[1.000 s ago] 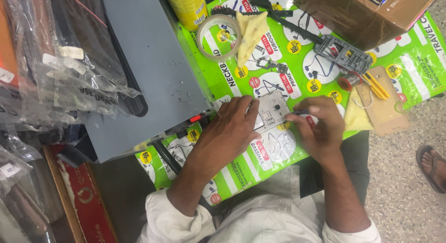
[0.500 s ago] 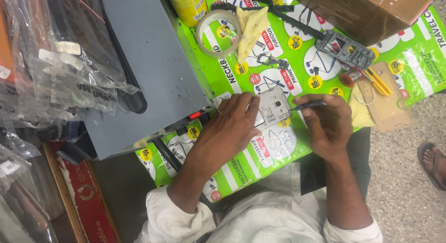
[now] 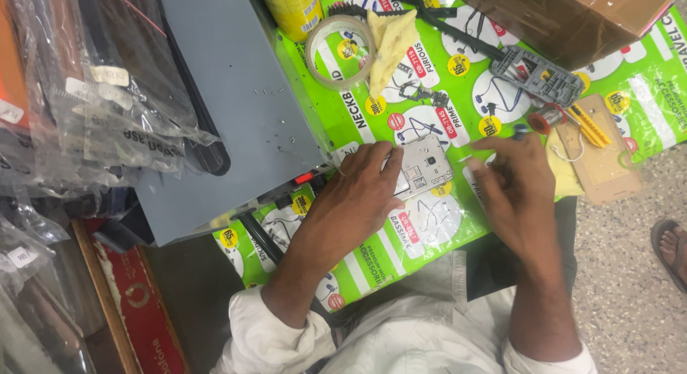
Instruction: The person uses a small screwdriver to remove screws from the back of a silver electronic device. They place the screws on the table, flip the device over, and continue to unscrew and remove additional screws from the back panel.
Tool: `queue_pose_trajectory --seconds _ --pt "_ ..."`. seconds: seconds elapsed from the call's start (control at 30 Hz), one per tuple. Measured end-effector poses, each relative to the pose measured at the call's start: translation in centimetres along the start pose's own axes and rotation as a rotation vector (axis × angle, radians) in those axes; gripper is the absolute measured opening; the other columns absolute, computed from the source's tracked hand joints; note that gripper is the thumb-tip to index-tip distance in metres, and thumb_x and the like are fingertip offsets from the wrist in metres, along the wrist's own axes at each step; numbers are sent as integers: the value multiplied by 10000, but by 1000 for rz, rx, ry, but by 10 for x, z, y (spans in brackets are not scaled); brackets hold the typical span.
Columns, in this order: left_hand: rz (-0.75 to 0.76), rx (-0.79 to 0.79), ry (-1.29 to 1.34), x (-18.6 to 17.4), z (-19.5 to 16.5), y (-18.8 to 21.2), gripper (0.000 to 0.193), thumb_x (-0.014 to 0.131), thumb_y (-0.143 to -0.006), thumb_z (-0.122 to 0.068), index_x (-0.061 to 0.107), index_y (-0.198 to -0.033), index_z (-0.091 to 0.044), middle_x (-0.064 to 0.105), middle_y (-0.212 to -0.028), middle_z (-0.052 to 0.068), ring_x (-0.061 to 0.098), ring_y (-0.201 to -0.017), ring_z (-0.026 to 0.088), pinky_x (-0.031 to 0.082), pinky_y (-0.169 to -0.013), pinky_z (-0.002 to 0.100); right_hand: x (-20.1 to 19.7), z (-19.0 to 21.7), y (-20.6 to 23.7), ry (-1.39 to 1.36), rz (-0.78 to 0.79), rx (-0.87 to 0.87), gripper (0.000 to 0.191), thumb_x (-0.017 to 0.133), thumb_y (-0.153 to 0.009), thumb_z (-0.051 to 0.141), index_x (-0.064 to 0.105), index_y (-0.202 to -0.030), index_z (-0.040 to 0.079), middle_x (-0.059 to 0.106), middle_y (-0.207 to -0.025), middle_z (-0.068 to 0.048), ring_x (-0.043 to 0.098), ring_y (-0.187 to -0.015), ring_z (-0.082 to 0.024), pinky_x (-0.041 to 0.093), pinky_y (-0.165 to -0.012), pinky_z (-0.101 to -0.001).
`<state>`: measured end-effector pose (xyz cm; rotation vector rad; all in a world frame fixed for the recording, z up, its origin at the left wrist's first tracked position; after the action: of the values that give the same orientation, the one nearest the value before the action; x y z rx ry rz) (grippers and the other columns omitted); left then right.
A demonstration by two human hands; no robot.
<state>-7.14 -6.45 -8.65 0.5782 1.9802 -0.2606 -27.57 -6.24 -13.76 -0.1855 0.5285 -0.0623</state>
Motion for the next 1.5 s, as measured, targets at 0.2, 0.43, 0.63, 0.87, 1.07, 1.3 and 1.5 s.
queue_pose_trajectory --seconds 0.2,0.43,0.63,0.87,1.07,1.3,1.5 --pt "-10 -4 28 -5 1 2 675 773 -822 -178 496 -1366 109 520 -1299 185 509 -1243 337 429 -1062 443 3 19 -5 204 177 7 198 763 -880 98 742 -1077 101 555 -960 -127 621 -776 -269 502 -658 -400" --pt "-11 -15 -1 -7 1 9 663 774 -815 -175 504 -1352 104 530 -1283 176 513 -1233 330 429 -1062 446 12 36 1 403 283 -96 224 749 -890 151 736 -1110 112 610 -926 -128 671 -732 -344 526 -639 -479" --pt "-24 1 -22 -9 -1 12 656 778 -806 -172 511 -1334 111 530 -1257 179 518 -1202 326 440 -1033 443 13 51 9 536 318 -216 284 715 -871 145 716 -1151 95 605 -912 -120 678 -751 -326 553 -638 -456" --pt "-54 23 -60 -11 -7 22 651 779 -813 -175 520 -1332 120 539 -1216 175 533 -1158 318 450 -1028 443 15 54 0 561 400 -275 234 696 -887 218 693 -1069 71 609 -908 -143 670 -707 -343 541 -620 -466" --pt "-53 38 -38 -11 -6 23 640 782 -813 -170 528 -1327 114 546 -1210 182 537 -1173 323 445 -1034 447 23 52 -5 637 448 -238 227 657 -918 265 664 -1004 55 604 -882 -168 674 -671 -361 546 -597 -487" --pt "-49 30 -5 -9 -5 24 634 782 -813 -145 526 -1353 65 543 -1270 198 523 -1237 346 434 -1062 449 31 54 -8 769 495 -242 257 622 -962 289 626 -957 32 600 -880 -167 686 -661 -353 563 -567 -472" --pt "-50 31 17 -9 -5 28 634 777 -822 -135 515 -1366 57 541 -1274 199 527 -1245 349 447 -1058 447 32 55 -15 747 561 -296 347 657 -922 354 611 -951 11 599 -886 -176 683 -659 -369 573 -601 -481"
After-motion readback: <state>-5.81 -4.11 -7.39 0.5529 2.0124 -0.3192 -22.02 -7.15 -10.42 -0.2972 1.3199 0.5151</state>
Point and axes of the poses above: each hand's wrist, its own y-axis away from the middle knuckle, its own x-axis out of the palm, z = x × y, the point moved 6 cm from there along -y, towards the middle knuckle
